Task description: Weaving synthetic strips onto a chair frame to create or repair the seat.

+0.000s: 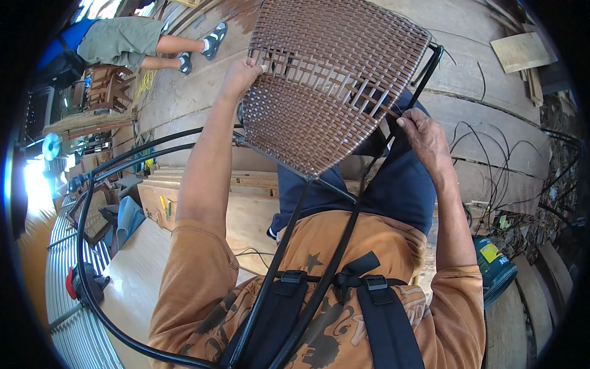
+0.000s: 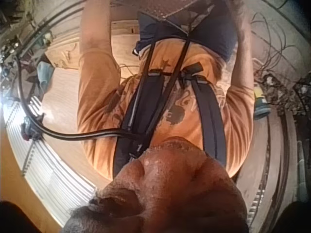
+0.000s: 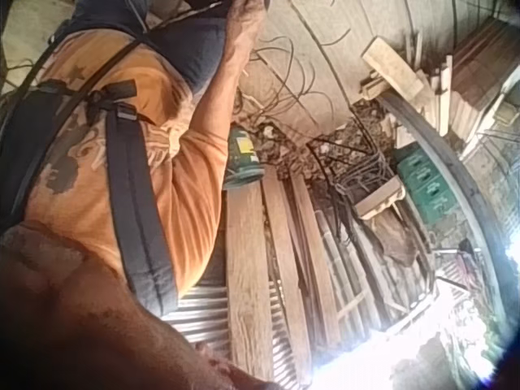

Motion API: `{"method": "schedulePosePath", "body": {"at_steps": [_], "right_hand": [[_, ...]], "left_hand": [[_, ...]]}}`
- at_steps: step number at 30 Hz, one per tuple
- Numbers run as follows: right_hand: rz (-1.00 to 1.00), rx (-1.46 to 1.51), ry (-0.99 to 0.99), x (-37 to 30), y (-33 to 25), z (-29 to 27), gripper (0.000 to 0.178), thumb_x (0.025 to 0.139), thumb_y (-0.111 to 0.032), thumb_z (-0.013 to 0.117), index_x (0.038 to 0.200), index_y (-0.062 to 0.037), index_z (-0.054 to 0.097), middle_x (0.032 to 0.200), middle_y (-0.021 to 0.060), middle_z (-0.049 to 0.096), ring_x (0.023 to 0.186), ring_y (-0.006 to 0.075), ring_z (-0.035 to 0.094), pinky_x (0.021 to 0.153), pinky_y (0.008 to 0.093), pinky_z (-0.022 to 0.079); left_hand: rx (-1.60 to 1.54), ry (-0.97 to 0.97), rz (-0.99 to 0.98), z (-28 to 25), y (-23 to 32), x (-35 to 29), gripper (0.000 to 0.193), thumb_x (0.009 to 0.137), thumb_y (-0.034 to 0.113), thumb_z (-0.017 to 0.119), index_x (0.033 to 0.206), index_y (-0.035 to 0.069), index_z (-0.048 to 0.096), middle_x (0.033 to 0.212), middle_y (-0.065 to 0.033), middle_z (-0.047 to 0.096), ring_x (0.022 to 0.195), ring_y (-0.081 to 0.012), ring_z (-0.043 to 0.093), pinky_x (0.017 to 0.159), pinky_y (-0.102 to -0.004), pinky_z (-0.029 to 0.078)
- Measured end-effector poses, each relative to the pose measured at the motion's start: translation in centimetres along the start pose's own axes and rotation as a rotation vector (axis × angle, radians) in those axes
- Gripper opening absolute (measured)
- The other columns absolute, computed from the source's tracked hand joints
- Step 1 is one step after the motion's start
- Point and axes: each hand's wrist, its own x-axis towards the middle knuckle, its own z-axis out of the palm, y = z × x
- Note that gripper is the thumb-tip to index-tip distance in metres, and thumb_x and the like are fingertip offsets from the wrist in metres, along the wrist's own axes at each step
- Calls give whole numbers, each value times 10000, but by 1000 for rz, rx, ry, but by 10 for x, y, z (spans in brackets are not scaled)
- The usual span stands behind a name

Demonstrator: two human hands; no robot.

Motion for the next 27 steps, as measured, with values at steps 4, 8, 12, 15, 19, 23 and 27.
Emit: {"method": "schedulePosePath", "body": {"at_steps": [4, 8, 12, 15, 19, 23, 27], "right_hand": [[-106, -134, 121, 21, 11, 16, 220, 852, -245, 570, 884, -27, 567, 756, 158, 599, 689, 306, 588, 626, 371, 451], [93, -36, -28, 16, -4, 6, 254, 829, -285, 593, 874, -36, 565, 762, 190, 602, 733, 357, 591, 631, 412, 452], [32, -105, 64, 20, -5, 10, 266, 821, -289, 601, 868, -29, 574, 773, 209, 608, 758, 373, 592, 642, 425, 457], [26, -224, 74, 27, -11, 10, 291, 827, -311, 583, 882, -25, 564, 795, 218, 609, 792, 396, 582, 665, 448, 458], [63, -250, 55, 24, -22, -3, 296, 840, -318, 561, 925, -35, 559, 833, 202, 620, 821, 381, 588, 694, 444, 458], [0, -118, 246, 20, -7, -10, 271, 843, -280, 567, 972, -42, 562, 860, 181, 627, 821, 340, 606, 711, 399, 470], [-90, 93, 136, 52, -62, 10, 273, 834, -265, 587, 978, -34, 567, 832, 177, 622, 788, 297, 615, 700, 366, 467]], "left_hand": [[-114, -60, -57, 8, 9, 5, 248, 677, 207, 709, 772, 16, 581, 724, -111, 619, 680, -215, 582, 675, -326, 453], [-296, -88, -77, 1, 16, -9, 220, 680, 175, 705, 775, 21, 580, 718, -34, 591, 669, -124, 530, 651, -280, 436], [-226, -128, -12, -10, 10, -6, 214, 715, 187, 670, 832, 17, 616, 738, -64, 625, 691, -156, 575, 668, -292, 448], [38, 62, 36, -16, 25, -8, 211, 776, 216, 620, 862, 23, 623, 711, -117, 614, 678, -176, 587, 631, -299, 442], [247, 171, 268, -18, 23, 3, 308, 815, 288, 529, 909, 13, 628, 830, -220, 627, 840, -369, 600, 746, -424, 458], [215, 270, 131, -16, 26, 10, 294, 824, 276, 510, 843, 2, 616, 820, -215, 628, 828, -367, 603, 720, -430, 462], [405, 525, 397, -114, -33, 39, 219, 830, 195, 475, 801, 10, 590, 827, -235, 605, 818, -389, 582, 702, -479, 452]]}}
